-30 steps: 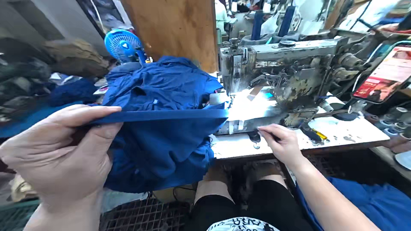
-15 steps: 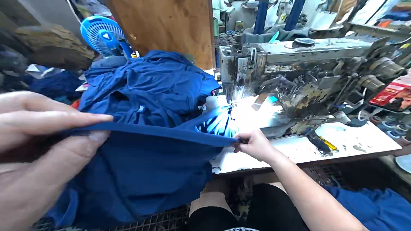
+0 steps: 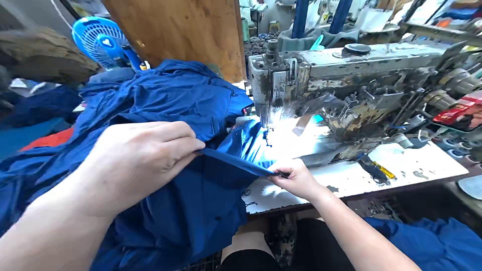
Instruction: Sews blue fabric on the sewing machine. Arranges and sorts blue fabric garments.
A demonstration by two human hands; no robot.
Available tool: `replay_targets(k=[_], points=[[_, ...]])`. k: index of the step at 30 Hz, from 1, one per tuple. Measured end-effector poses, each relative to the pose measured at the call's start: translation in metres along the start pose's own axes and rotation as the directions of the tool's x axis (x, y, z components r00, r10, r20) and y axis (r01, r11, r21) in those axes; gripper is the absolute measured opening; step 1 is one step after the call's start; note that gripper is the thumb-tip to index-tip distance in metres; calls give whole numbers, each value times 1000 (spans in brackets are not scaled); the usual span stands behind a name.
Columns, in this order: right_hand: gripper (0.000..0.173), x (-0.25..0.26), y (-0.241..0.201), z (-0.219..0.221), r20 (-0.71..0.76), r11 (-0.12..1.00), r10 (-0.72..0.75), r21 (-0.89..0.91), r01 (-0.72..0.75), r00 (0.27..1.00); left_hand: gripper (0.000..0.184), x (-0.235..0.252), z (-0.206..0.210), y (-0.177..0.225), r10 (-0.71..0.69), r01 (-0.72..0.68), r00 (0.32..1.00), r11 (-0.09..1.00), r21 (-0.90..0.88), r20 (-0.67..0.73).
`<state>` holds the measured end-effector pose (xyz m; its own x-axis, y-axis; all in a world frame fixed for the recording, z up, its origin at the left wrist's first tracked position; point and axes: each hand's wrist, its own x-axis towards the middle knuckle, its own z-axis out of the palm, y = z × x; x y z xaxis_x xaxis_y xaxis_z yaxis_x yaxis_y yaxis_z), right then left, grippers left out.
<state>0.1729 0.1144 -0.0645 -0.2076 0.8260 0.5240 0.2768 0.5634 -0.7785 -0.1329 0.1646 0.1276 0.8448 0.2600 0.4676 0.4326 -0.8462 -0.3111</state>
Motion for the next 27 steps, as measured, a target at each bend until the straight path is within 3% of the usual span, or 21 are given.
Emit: replay_targets(k=[8,17,20,22,24,25,27], points=[[12,1,-2,-1,23,999,37,-40,-36,999,30,19,39,-8,94,-92,991,995,-27,93],[14,5,-10,-1,18,991,132,8,-132,991,16,19,64,-21,47,-36,991,995,-92,128],[15,5,-12,-1,27,984,168,46,-170,985,4,18,70,-13,-76,138,977,938,-318,200],[14,4,-11,-1,23,983,164,74,-166,986,6,20,72,-3,-118,244,957,818,-521,264],[12,3,-11,-2,19,982,152,112,-153,988,9,22,74,9,-46,192,972,720,-667,230],[12,4,-12,-3,22,979,156,126,-158,987,11,25,73,13,5,131,981,726,-675,196],[13,5,-13,-5,31,972,189,134,-192,981,15,30,69,16,95,-15,985,876,-481,144]])
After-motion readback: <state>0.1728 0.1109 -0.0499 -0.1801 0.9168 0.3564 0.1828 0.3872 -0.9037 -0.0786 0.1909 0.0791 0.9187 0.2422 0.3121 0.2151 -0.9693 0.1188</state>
